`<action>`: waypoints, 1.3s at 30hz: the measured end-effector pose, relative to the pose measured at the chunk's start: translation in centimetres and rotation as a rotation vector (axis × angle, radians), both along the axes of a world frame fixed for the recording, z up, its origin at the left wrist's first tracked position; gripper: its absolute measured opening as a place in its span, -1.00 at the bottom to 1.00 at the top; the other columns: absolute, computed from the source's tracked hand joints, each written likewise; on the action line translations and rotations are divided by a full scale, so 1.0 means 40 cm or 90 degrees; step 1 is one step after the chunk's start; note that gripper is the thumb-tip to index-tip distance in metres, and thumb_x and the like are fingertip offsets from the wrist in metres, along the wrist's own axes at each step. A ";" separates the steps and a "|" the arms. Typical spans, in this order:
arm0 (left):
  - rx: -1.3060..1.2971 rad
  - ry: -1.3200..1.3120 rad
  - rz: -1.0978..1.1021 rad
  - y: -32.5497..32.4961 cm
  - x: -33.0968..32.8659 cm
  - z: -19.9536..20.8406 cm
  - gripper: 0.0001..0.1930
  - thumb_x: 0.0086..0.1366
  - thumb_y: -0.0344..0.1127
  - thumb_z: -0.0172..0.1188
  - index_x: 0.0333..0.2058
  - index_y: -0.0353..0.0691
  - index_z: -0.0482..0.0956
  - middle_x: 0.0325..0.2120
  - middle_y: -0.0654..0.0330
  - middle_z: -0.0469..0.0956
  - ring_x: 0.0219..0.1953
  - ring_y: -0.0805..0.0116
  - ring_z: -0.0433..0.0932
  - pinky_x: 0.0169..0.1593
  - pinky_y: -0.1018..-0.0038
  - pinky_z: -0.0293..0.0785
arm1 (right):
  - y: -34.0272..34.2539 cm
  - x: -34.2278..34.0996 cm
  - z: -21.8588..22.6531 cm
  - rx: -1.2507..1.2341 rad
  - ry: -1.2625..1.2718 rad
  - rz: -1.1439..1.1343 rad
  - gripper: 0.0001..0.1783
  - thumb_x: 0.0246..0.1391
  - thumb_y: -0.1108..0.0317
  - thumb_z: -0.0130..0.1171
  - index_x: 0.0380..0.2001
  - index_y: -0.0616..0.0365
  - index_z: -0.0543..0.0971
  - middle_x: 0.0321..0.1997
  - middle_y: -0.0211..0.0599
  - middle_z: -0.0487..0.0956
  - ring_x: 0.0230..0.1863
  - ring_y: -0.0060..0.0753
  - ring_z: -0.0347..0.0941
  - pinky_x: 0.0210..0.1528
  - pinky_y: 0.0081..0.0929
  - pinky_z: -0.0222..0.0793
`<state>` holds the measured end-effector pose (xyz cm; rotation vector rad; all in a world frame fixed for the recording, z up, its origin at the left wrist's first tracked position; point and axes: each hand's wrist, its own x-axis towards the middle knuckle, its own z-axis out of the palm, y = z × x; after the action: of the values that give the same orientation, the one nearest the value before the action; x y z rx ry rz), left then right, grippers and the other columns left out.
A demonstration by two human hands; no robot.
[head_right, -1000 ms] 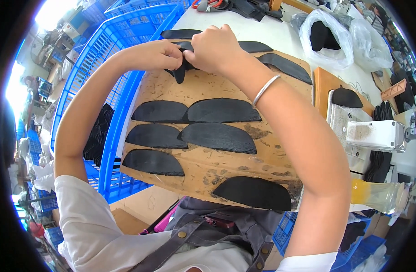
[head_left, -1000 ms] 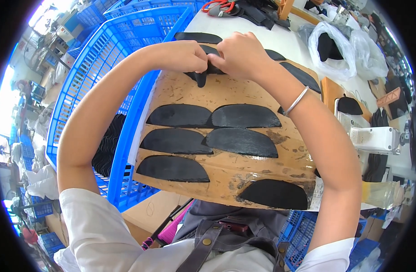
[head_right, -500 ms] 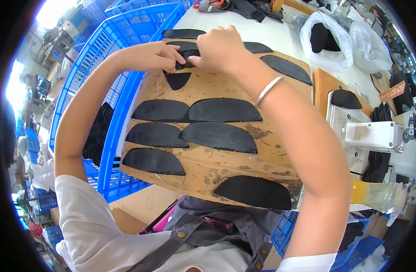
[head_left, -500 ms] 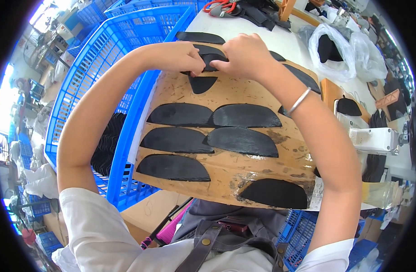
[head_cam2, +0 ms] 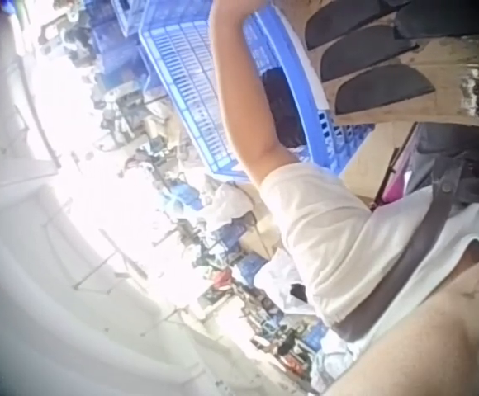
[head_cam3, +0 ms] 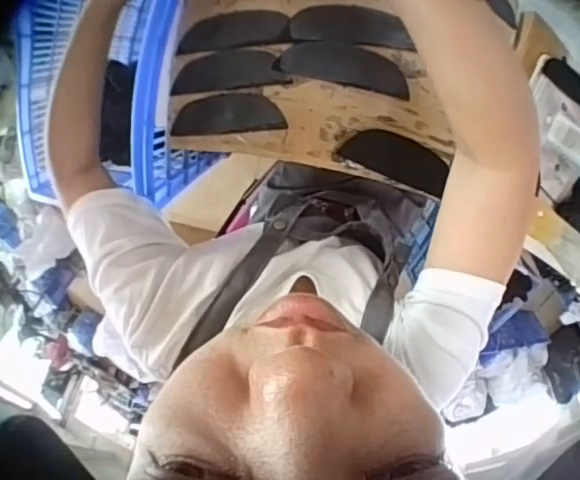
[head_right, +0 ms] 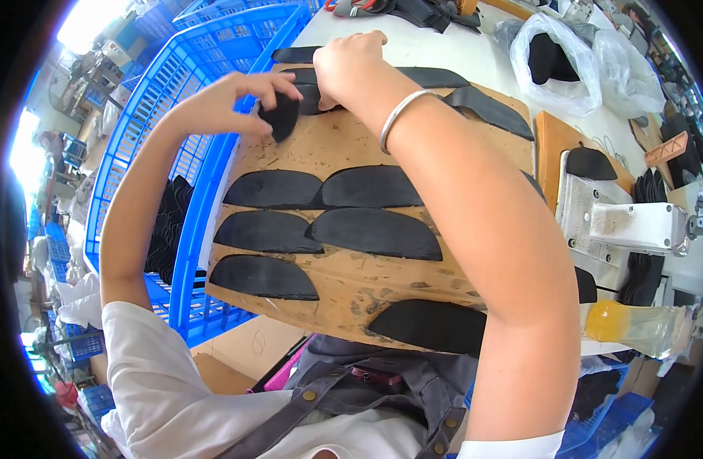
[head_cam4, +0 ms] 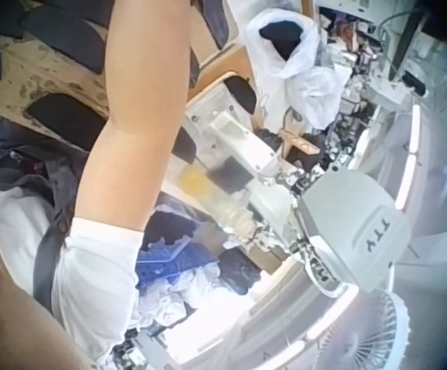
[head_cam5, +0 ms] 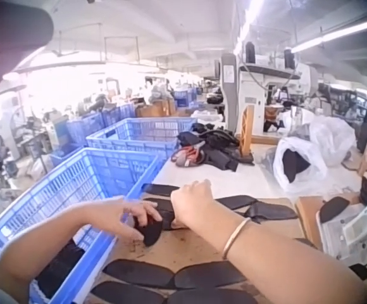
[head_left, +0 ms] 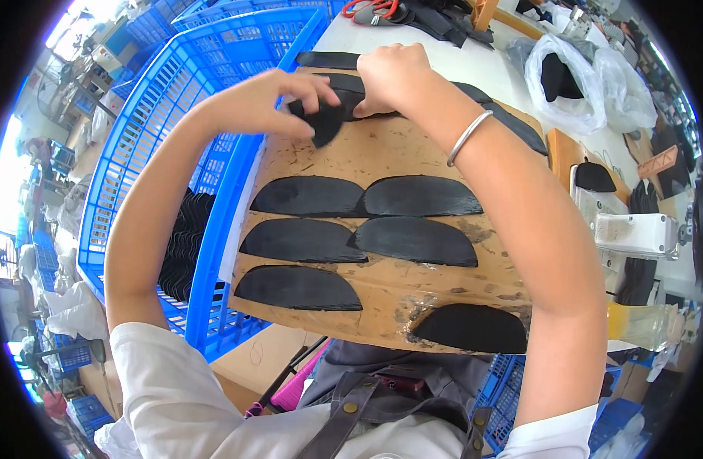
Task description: Applying glue to shoe components and arranging them on a workbench.
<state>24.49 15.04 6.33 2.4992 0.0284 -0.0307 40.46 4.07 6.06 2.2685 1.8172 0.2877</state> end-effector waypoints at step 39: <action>-0.479 -0.290 0.301 0.209 -0.407 0.062 -0.47 0.14 -0.21 0.02 0.05 -0.41 0.27 0.12 -0.02 0.20 0.19 0.14 0.15 0.24 0.28 -0.05 | 0.030 -0.017 0.003 -0.114 0.014 -0.079 -0.37 -0.30 -0.20 0.27 -0.17 -0.05 0.56 -0.15 -0.35 0.54 -0.06 -0.19 0.44 0.12 0.07 0.09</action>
<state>8.19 23.41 8.80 1.6510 0.3483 0.6074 39.77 5.26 6.18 2.2543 1.6330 0.0755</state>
